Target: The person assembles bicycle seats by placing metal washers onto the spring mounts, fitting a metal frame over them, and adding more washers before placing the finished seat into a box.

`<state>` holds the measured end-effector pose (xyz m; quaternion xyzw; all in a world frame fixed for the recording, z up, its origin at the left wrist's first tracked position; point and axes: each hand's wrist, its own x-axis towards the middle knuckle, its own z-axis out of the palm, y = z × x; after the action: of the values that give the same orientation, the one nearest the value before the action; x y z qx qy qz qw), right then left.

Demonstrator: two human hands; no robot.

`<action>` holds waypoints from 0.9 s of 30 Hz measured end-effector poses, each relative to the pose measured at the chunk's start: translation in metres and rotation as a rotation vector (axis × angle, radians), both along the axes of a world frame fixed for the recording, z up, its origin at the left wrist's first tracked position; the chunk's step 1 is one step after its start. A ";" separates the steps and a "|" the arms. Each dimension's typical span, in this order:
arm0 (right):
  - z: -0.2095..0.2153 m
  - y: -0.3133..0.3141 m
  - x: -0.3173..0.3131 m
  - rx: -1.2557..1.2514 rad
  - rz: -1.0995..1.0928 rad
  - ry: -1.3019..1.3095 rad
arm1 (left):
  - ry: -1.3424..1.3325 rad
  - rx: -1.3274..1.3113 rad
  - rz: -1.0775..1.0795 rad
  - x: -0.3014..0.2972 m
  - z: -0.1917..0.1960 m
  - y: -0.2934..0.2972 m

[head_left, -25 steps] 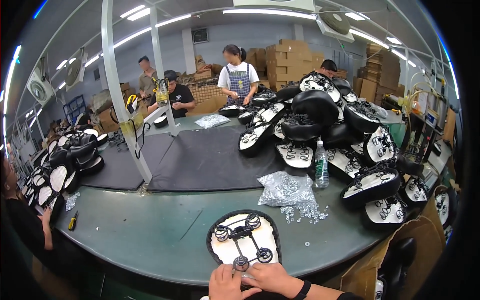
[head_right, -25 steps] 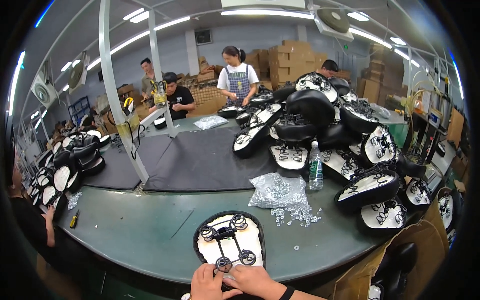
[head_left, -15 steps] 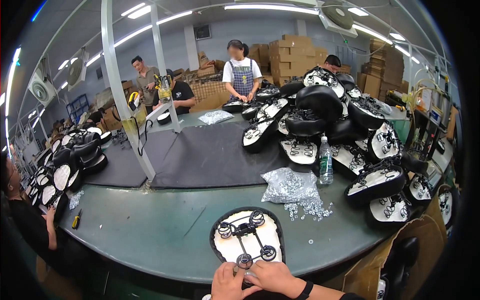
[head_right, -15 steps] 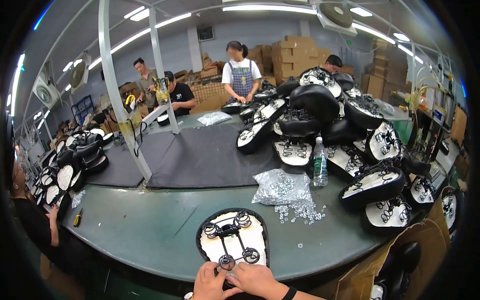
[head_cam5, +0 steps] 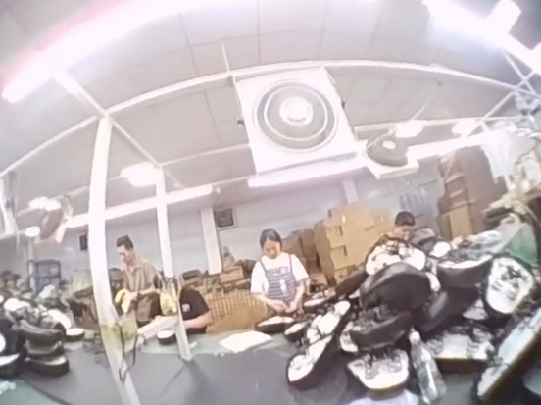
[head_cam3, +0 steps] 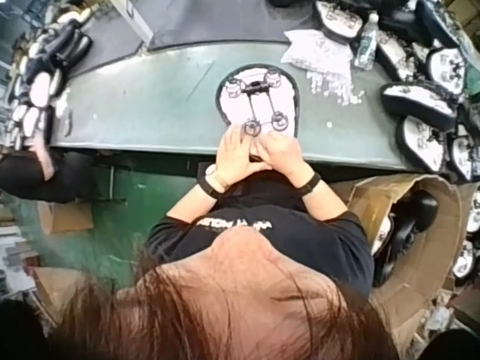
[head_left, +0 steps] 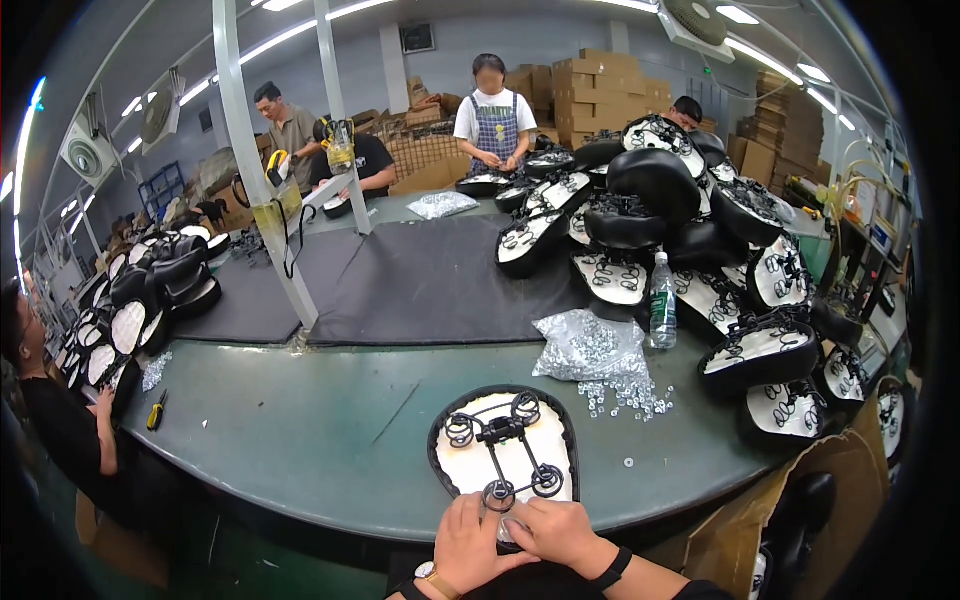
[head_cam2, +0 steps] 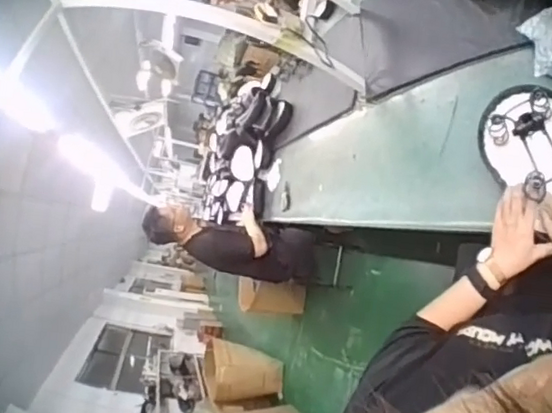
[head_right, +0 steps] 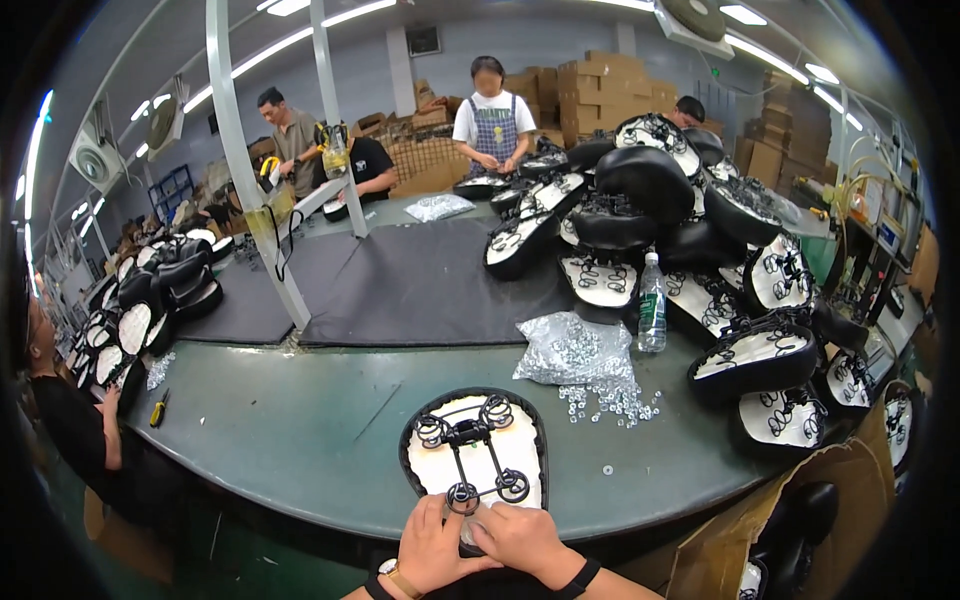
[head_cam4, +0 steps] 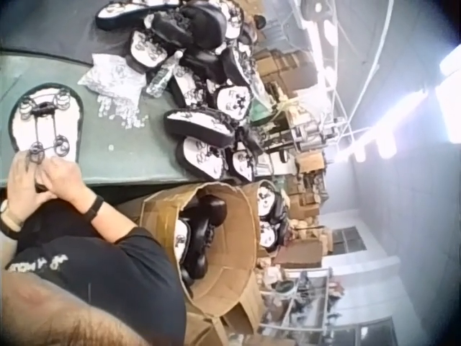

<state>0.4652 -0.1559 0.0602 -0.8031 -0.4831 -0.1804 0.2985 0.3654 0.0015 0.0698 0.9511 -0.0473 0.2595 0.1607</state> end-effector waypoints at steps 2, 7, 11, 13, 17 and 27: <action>0.003 0.003 -0.002 -0.039 -0.020 0.019 | 0.021 -0.007 0.007 -0.003 -0.003 -0.002; 0.001 0.005 -0.003 -0.133 -0.004 0.025 | 0.035 0.010 0.030 -0.006 -0.002 -0.001; 0.008 0.004 -0.003 0.036 0.061 -0.041 | 0.031 -0.045 0.009 -0.004 -0.004 0.003; 0.009 0.003 -0.001 0.071 0.049 -0.005 | 0.038 -0.017 0.033 -0.003 -0.008 0.003; 0.008 0.008 0.000 -0.061 0.011 0.056 | 0.018 -0.027 0.039 -0.001 -0.008 0.001; 0.004 0.004 -0.002 0.028 0.020 0.079 | 0.109 -0.037 0.066 -0.005 -0.006 -0.003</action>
<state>0.4631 -0.1522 0.0638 -0.8004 -0.4763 -0.1522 0.3305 0.3609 -0.0013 0.0638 0.9617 -0.0024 0.2132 0.1722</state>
